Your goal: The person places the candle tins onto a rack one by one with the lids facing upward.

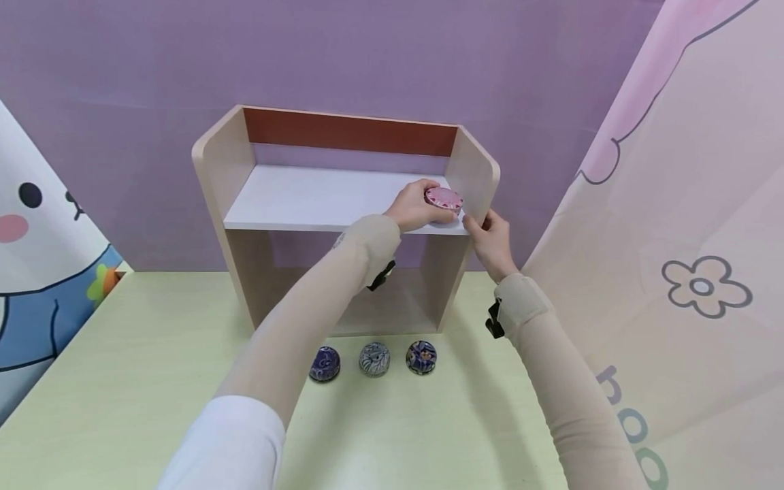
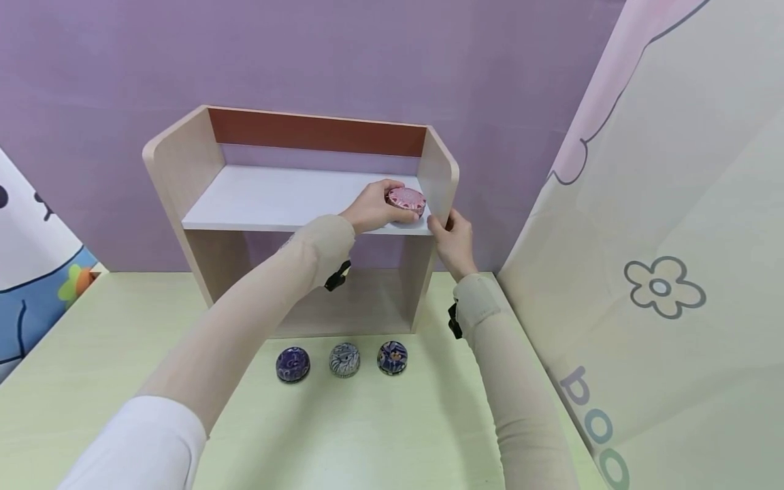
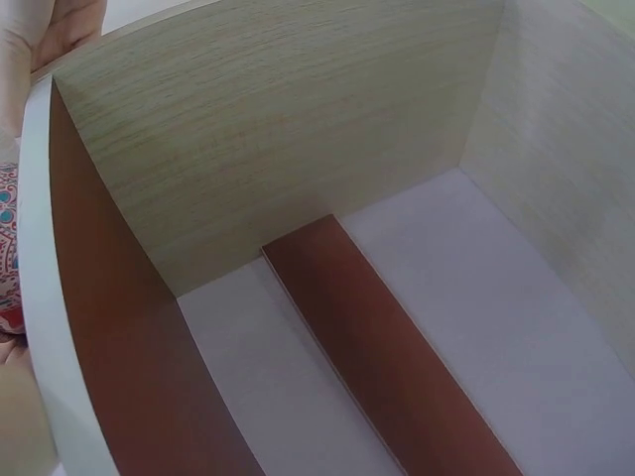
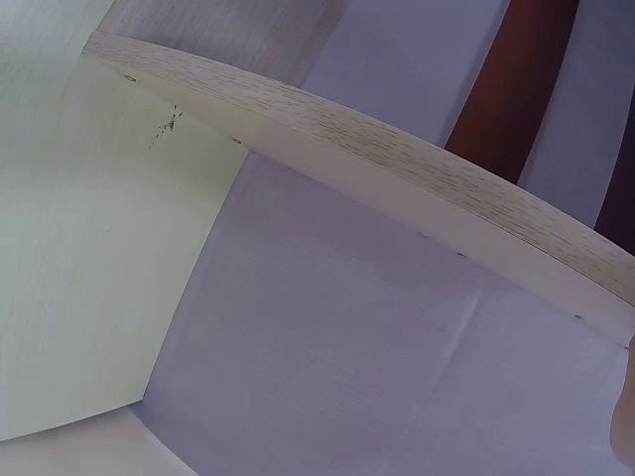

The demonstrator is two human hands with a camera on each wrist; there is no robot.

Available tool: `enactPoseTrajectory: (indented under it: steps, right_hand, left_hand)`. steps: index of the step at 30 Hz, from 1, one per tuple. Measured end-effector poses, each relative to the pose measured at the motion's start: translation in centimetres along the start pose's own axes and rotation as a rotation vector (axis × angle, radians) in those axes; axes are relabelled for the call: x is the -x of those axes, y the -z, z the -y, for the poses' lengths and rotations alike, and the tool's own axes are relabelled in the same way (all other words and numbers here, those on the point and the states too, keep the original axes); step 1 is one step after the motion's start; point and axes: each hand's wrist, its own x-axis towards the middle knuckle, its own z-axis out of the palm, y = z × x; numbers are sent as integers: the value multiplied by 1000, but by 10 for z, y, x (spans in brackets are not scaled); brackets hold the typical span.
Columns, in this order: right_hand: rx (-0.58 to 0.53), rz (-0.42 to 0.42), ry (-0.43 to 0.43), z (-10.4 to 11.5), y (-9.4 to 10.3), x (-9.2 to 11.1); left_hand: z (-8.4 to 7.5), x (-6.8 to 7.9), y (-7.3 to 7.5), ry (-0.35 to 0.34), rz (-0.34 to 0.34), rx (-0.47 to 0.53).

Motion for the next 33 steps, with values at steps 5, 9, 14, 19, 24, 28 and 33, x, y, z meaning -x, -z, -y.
enactPoseTrajectory:
  steps: [5, 9, 14, 19, 24, 28, 33]
  right_hand:
    - [3, -2, 0, 0, 0, 0]
    - [5, -1, -6, 0, 0, 0]
    - [8, 3, -18, 0, 1, 0]
    - [15, 0, -16, 0, 2, 0]
    - [15, -6, -25, -1, 3, 1]
    - [15, -7, -22, 0, 3, 1]
    - [12, -9, -23, 0, 4, 1]
  left_hand:
    - [0, 0, -1, -4, 2, -15]
    - [-1, 0, -3, -3, -4, -30]
    - [-1, 0, -3, 11, -11, -44]
    - [-3, 0, -3, 24, -13, -53]
    - [-5, 1, -5, 35, 2, -72]
    - [-7, 1, -5, 39, 0, -67]
    - [-7, 1, -6, 37, 3, -73]
